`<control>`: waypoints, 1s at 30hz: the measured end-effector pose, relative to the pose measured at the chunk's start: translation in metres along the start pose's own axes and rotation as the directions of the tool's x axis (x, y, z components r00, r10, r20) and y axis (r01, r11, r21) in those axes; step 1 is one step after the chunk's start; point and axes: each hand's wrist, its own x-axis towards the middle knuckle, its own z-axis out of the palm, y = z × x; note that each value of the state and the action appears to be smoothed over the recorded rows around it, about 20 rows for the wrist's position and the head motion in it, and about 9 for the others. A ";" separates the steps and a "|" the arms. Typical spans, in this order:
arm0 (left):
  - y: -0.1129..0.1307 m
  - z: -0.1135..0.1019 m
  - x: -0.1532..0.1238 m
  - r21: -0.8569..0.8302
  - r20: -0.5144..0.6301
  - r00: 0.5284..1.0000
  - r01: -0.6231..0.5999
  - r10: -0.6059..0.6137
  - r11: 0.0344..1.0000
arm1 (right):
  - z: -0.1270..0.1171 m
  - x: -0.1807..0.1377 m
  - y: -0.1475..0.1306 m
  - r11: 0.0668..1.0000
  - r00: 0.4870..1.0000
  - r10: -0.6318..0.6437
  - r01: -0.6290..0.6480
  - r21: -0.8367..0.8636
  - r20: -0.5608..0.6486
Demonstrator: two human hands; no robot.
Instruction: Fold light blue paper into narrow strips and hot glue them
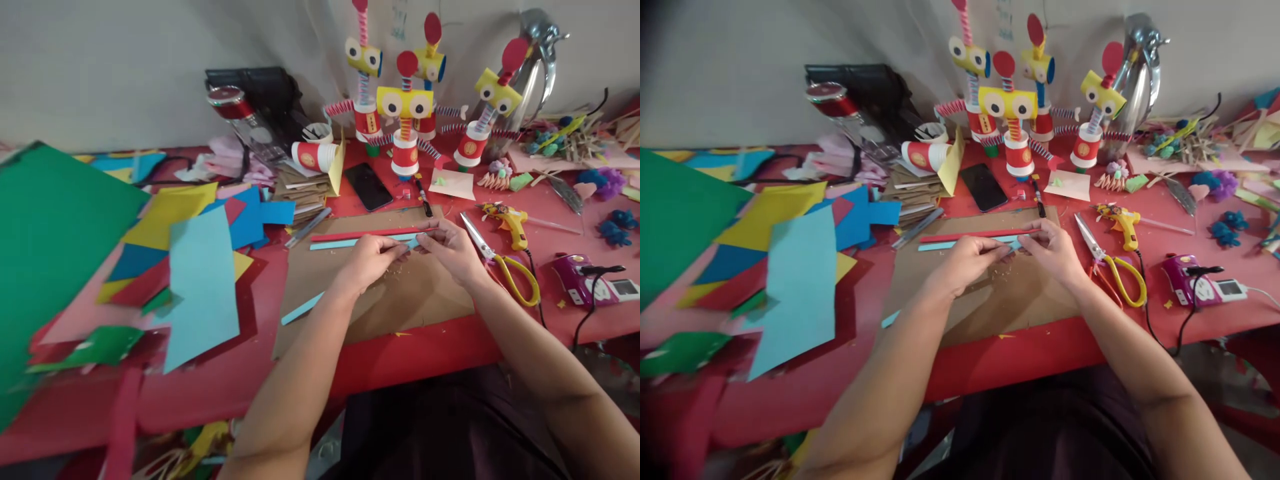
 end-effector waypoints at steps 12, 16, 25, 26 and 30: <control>-0.003 -0.006 -0.003 -0.002 -0.007 0.998 0.069 -0.069 0.998 | 0.006 -0.007 0.000 0.992 0.994 0.105 -0.106 0.061 0.020; -0.001 -0.007 -0.003 -0.027 0.020 0.996 0.088 -0.087 0.996 | 0.005 -0.008 -0.001 0.996 0.996 0.079 -0.080 0.025 0.050; 0.000 -0.009 -0.005 0.006 0.011 0.998 0.056 -0.056 0.998 | 0.005 -0.007 -0.001 0.984 0.991 0.127 -0.132 0.117 0.046; 0.000 -0.008 -0.005 0.006 0.012 0.998 0.055 -0.055 0.998 | 0.005 -0.008 -0.002 0.983 0.991 0.126 -0.132 0.126 0.051; 0.002 -0.005 -0.008 0.012 0.035 0.998 0.052 -0.052 0.999 | 0.006 -0.009 -0.005 0.985 0.993 0.110 -0.113 0.129 0.030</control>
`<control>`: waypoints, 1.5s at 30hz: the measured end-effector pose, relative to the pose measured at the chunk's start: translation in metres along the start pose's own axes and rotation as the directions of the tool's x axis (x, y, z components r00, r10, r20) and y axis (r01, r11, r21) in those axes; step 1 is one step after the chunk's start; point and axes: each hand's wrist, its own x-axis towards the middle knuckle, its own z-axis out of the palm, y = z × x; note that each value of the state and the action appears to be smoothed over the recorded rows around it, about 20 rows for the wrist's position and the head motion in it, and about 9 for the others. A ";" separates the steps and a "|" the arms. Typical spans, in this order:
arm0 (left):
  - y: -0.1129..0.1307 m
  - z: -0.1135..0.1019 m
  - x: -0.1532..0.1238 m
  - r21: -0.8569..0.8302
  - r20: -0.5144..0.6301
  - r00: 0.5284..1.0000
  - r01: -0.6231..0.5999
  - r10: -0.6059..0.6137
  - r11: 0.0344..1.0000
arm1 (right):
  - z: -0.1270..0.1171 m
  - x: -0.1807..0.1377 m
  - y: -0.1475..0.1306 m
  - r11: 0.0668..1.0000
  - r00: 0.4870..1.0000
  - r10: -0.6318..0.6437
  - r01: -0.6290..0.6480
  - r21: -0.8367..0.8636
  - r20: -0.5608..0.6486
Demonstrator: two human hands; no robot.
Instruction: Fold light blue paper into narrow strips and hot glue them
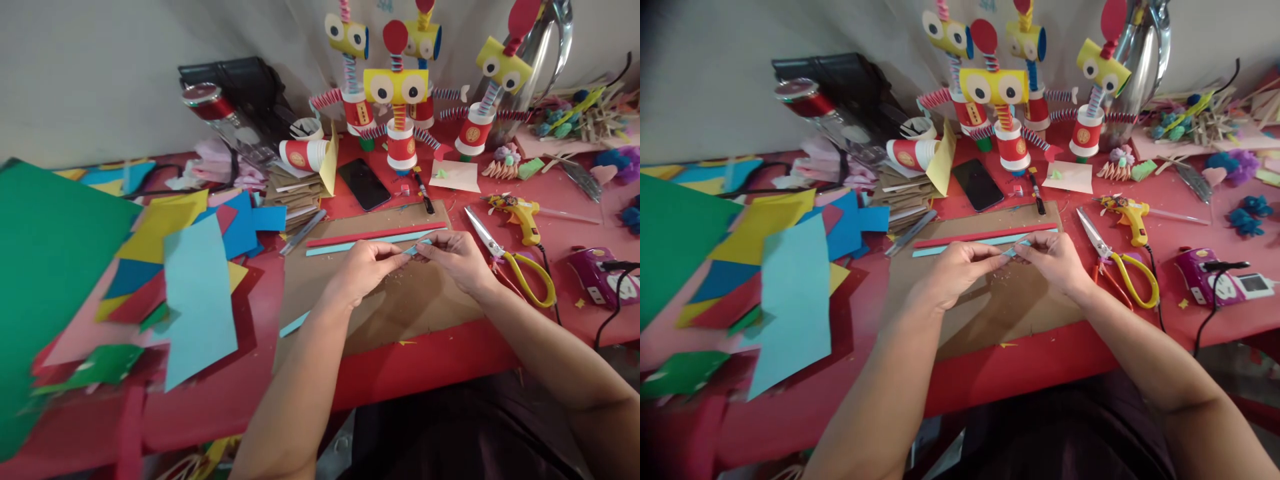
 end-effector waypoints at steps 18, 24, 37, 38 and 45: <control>0.004 0.006 -0.002 -0.004 -0.053 0.991 -0.121 0.121 0.993 | 0.002 0.000 0.001 1.000 1.000 0.001 -0.001 -0.017 -0.006; 0.003 0.009 -0.001 0.080 -0.092 0.975 -0.195 0.202 0.978 | 0.006 0.000 0.001 0.999 0.999 -0.022 0.020 -0.027 -0.047; 0.007 -0.003 -0.003 -0.037 0.089 0.995 0.047 -0.043 0.998 | -0.001 0.004 -0.006 0.998 0.979 -0.017 0.030 0.062 -0.202; 0.006 -0.003 -0.003 -0.060 0.082 0.995 0.060 -0.055 0.996 | -0.001 0.004 -0.006 0.997 0.982 0.005 0.010 0.082 -0.191; 0.002 0.004 0.001 -0.139 0.055 0.997 0.067 -0.060 0.988 | 0.006 -0.001 -0.005 0.998 0.988 0.019 -0.011 0.056 -0.155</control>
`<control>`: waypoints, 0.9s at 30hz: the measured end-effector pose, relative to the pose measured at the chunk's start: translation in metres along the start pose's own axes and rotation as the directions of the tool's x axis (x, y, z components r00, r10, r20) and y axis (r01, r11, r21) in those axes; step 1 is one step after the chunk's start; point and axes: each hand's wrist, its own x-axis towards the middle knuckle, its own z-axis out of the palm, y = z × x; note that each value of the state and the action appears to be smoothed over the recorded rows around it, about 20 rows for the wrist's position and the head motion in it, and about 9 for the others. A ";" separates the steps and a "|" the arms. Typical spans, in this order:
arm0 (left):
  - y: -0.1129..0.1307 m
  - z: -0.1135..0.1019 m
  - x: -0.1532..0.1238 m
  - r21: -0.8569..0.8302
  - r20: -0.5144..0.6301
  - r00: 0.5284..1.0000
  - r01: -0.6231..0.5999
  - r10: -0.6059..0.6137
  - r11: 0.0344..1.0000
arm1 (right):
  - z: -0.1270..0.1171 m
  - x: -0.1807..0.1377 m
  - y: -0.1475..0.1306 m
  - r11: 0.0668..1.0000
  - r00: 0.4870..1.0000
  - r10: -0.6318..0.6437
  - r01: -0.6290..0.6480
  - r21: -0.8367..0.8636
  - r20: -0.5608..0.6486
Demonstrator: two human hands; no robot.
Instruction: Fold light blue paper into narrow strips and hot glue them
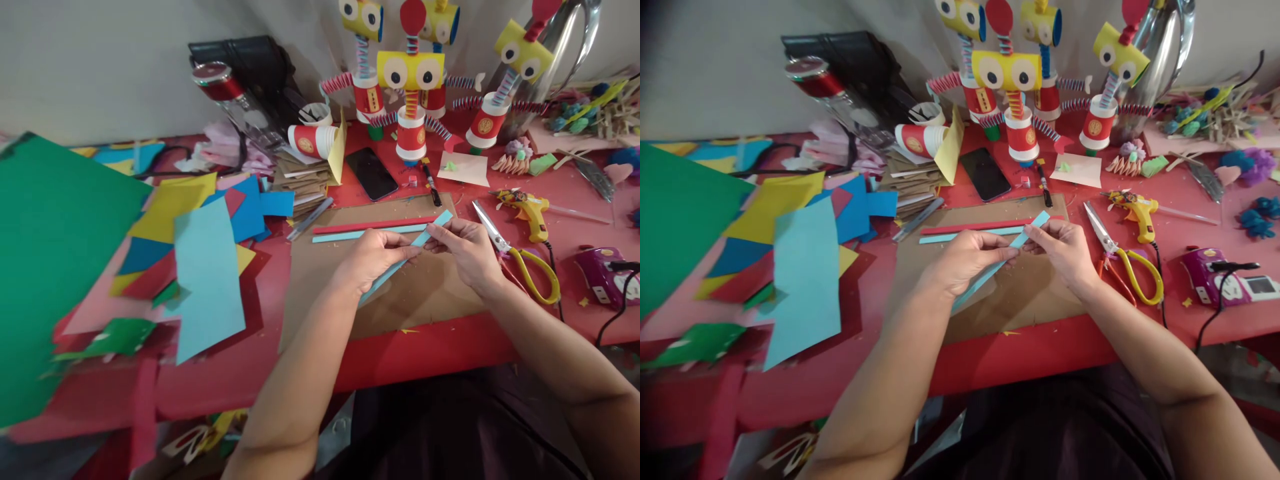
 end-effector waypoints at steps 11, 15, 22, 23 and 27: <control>0.002 0.006 -0.002 0.005 0.026 0.997 0.079 -0.079 0.997 | -0.009 0.008 -0.001 0.997 0.993 -0.062 0.066 0.033 -0.097; 0.002 0.010 0.000 -0.094 0.029 0.995 0.093 -0.091 0.991 | -0.011 0.010 -0.002 0.995 0.990 -0.053 0.064 0.076 -0.131; -0.002 0.010 0.000 -0.127 0.160 0.982 0.121 -0.100 0.984 | -0.010 0.008 -0.002 0.998 0.997 -0.060 0.058 -0.039 -0.055; -0.002 0.009 0.000 -0.128 0.194 0.976 0.126 -0.100 0.984 | -0.012 0.009 -0.002 0.997 0.993 -0.075 0.073 -0.026 -0.090; -0.003 0.008 -0.001 -0.189 0.213 0.973 0.127 -0.086 0.974 | -0.016 0.011 -0.005 0.997 0.991 -0.038 0.046 0.055 -0.127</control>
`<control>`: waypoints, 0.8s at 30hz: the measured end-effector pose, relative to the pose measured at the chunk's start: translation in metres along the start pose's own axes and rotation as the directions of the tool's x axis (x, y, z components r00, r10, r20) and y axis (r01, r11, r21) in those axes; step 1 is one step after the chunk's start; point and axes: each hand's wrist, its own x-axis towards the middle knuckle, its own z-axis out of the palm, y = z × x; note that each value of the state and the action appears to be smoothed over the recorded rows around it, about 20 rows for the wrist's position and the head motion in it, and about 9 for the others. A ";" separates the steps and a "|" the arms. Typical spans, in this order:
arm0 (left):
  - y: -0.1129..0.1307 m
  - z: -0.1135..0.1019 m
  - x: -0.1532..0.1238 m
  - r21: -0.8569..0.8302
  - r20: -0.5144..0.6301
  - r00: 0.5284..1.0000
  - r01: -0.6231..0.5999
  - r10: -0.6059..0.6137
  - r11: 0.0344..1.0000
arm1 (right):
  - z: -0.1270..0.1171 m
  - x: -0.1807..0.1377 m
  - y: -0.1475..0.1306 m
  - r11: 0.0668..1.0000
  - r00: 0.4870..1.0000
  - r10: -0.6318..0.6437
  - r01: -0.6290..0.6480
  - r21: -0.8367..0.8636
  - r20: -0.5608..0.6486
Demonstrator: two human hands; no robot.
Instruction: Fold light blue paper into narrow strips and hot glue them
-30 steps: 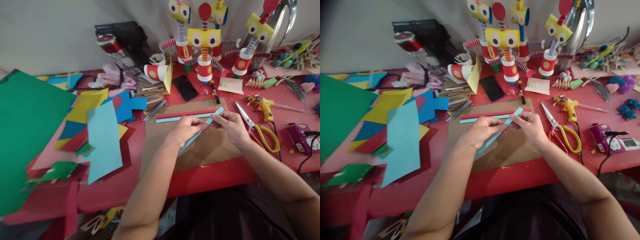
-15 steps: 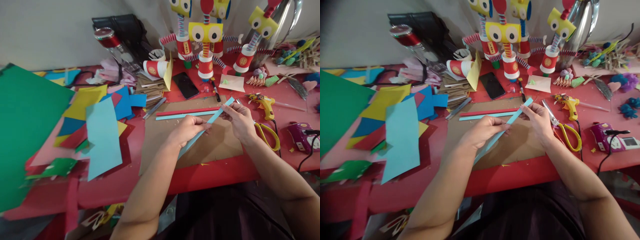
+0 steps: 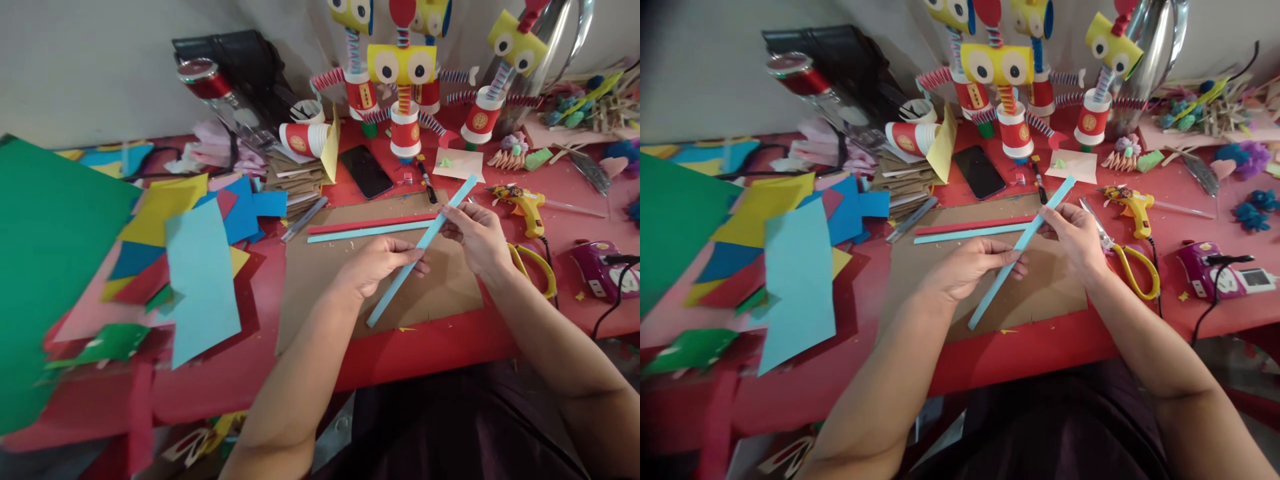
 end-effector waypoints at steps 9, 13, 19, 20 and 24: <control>0.000 0.001 0.001 -0.008 -0.033 0.999 0.018 -0.018 1.000 | 0.009 -0.012 -0.004 0.994 0.993 0.031 -0.018 -0.110 0.114; 0.003 -0.001 -0.001 0.045 -0.017 1.000 0.008 -0.008 0.999 | 0.005 -0.009 -0.004 0.996 0.999 0.008 -0.004 -0.094 0.050; 0.002 -0.003 -0.002 0.014 0.000 1.000 0.013 -0.013 1.000 | 0.001 -0.003 0.000 0.997 0.998 0.049 -0.046 -0.065 0.045; 0.002 -0.002 -0.002 0.016 -0.003 1.000 -0.004 0.004 1.000 | 0.001 -0.003 0.001 0.997 0.998 0.047 -0.044 -0.071 0.050; 0.001 0.002 -0.003 0.089 -0.066 0.992 -0.097 0.103 0.991 | 0.003 -0.003 0.003 0.997 0.999 0.042 -0.040 -0.065 0.021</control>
